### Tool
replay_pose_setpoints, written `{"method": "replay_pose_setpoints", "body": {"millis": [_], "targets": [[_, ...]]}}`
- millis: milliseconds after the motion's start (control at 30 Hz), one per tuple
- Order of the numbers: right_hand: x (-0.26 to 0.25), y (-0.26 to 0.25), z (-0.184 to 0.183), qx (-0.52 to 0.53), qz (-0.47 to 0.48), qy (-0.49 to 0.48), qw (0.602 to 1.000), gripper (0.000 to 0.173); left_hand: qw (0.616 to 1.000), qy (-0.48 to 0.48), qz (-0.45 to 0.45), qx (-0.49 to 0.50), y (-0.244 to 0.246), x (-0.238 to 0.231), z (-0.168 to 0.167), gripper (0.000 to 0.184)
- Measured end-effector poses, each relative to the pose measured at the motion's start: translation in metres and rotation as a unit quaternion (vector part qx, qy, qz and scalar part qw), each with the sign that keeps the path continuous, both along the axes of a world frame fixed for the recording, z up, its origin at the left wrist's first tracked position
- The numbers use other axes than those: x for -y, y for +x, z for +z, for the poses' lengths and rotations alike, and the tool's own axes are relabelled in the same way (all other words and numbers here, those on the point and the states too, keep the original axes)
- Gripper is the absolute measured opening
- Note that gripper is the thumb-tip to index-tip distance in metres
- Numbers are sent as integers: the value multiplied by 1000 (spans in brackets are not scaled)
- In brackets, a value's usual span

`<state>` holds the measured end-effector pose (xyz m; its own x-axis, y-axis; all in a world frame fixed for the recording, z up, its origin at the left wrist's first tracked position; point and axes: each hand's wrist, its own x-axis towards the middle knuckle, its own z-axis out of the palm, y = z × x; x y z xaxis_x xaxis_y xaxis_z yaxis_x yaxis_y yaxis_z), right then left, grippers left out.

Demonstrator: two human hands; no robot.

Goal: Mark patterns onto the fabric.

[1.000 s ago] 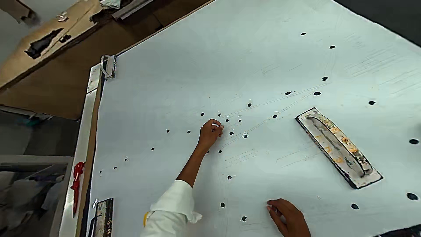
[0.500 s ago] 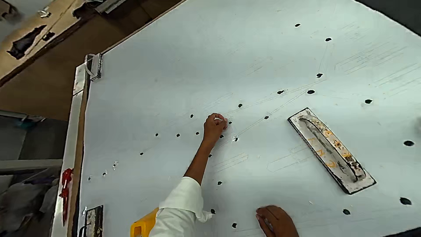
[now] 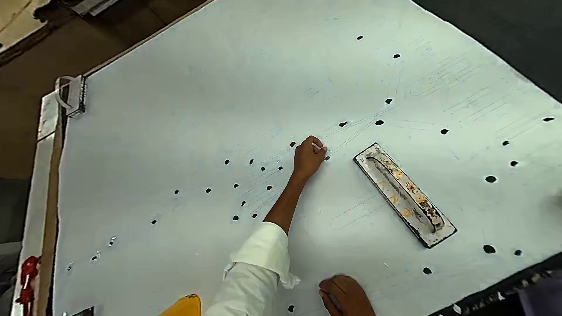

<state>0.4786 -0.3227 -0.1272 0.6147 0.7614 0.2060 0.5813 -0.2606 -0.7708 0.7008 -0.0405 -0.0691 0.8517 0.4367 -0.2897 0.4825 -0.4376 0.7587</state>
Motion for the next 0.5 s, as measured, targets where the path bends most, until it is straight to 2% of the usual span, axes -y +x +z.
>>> {"method": "replay_pose_setpoints", "body": {"millis": [233,367,500], "targets": [[1,2,3,-20,17,-9,1000,21,986,10,166,33,-11,-53,8,34],[-1,3,3,-29,25,-19,999,22,982,27,185,30,-14,-73,4,32],[-2,1,2,-21,16,-2,1000,22,984,19,174,35,-5,-67,7,31]]}}
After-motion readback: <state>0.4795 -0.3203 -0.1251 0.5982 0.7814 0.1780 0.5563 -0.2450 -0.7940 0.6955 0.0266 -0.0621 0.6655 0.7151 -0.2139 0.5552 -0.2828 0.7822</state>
